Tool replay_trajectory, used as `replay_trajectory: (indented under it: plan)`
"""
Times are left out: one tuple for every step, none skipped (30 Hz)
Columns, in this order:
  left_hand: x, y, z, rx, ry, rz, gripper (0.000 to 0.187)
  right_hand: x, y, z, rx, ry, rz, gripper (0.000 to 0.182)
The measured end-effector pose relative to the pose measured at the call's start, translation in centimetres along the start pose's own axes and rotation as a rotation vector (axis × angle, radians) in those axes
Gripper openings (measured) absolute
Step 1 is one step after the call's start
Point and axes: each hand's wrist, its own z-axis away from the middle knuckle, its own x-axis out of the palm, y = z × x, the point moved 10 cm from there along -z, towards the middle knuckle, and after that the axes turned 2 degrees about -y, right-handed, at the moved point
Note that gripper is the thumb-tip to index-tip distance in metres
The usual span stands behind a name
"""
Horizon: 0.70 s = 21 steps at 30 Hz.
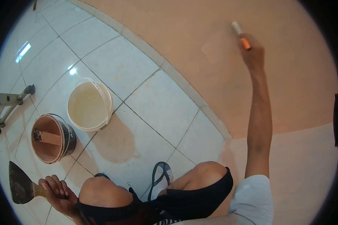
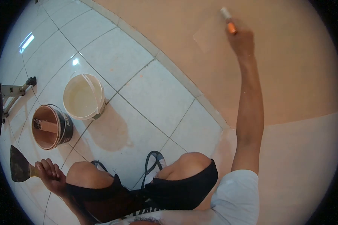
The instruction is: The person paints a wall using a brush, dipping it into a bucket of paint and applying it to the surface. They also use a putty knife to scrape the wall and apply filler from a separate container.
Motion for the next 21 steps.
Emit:
replay_trajectory:
  plan:
    - [0.0, -0.4, -0.2, -0.014, -0.017, 0.005, 0.018, -2.3, -1.5, -0.5, -0.089, 0.105, 0.028, 0.016]
    - [-0.2, -0.6, -0.6, -0.023, -0.038, 0.016, 0.019, -2.3, -1.9, 0.0, -0.099, 0.087, 0.011, 0.015]
    - [-0.1, -0.9, -0.9, -0.028, -0.057, 0.031, 0.019, -2.2, -2.6, 0.4, -0.114, 0.074, -0.006, 0.015]
    - [-0.1, -1.0, -1.0, -0.031, -0.047, 0.035, 0.019, -2.0, -3.6, 0.8, -0.134, 0.062, -0.025, 0.015]
    - [0.0, -1.0, -1.0, -0.033, -0.035, 0.04, 0.019, 0.7, -3.1, 2.2, -0.052, -0.027, -0.033, 0.017]
    - [0.0, -1.1, -1.1, -0.035, -0.026, 0.045, 0.019, 3.4, -3.6, 3.9, -0.055, -0.075, -0.098, 0.016]
    - [-0.1, -1.2, -1.2, -0.04, -0.03, 0.043, 0.019, 6.1, -3.9, 5.6, -0.058, -0.124, -0.158, 0.015]
    - [-0.3, -1.3, -1.2, -0.044, -0.035, 0.043, 0.019, 9.3, -4.2, 7.6, -0.041, -0.174, -0.21, 0.013]
    - [-0.4, -1.4, -1.1, -0.048, -0.038, 0.042, 0.019, 11.7, -4.3, 8.8, -0.026, -0.225, -0.263, 0.012]
    - [-0.7, -1.6, -1.0, -0.06, -0.024, 0.045, 0.019, 13.0, -3.9, 9.1, 0.029, -0.311, -0.248, 0.012]
    - [-0.8, -1.8, -1.0, -0.071, -0.011, 0.046, 0.019, 14.2, -3.4, 9.4, 0.087, -0.395, -0.233, 0.013]
    - [-0.9, -2.0, -1.1, -0.081, 0.004, 0.047, 0.019, 15.2, -2.7, 9.6, 0.143, -0.478, -0.22, 0.014]
    - [-0.8, -2.0, -1.2, -0.083, -0.003, 0.057, 0.019, 14.7, -1.0, 8.7, 0.214, -0.457, -0.179, 0.015]
    - [-0.8, -2.1, -1.3, -0.087, -0.007, 0.063, 0.019, 13.9, 1.4, 7.4, 0.285, -0.44, -0.14, 0.015]
    - [-0.9, -2.2, -1.3, -0.091, -0.008, 0.07, 0.019, 11.5, 2.8, 5.3, 0.254, -0.4, -0.07, 0.017]
    - [-0.9, -2.4, -1.4, -0.099, -0.017, 0.079, 0.019, 6.7, 2.9, 2.4, 0.173, -0.189, -0.074, 0.017]
    - [-1.1, -2.5, -1.6, -0.11, -0.024, 0.086, 0.019, 3.7, 4.1, -0.4, 0.248, -0.242, 0.091, 0.019]
    - [-1.2, -2.7, -1.6, -0.123, -0.035, 0.091, 0.019, -0.2, 3.5, -2.9, 0.161, -0.184, 0.182, 0.018]
    - [-1.3, -2.8, -1.7, -0.127, -0.039, 0.091, 0.019, -3.4, 1.0, -5.2, -0.019, -0.067, 0.24, 0.017]
    - [-1.3, -3.0, -1.9, -0.13, -0.049, 0.094, 0.019, -5.6, -1.1, -5.9, -0.196, 0.055, 0.299, 0.017]
    - [-1.2, -3.2, -2.1, -0.129, -0.059, 0.101, 0.019, -5.5, -1.7, -5.5, -0.239, 0.081, 0.442, 0.018]
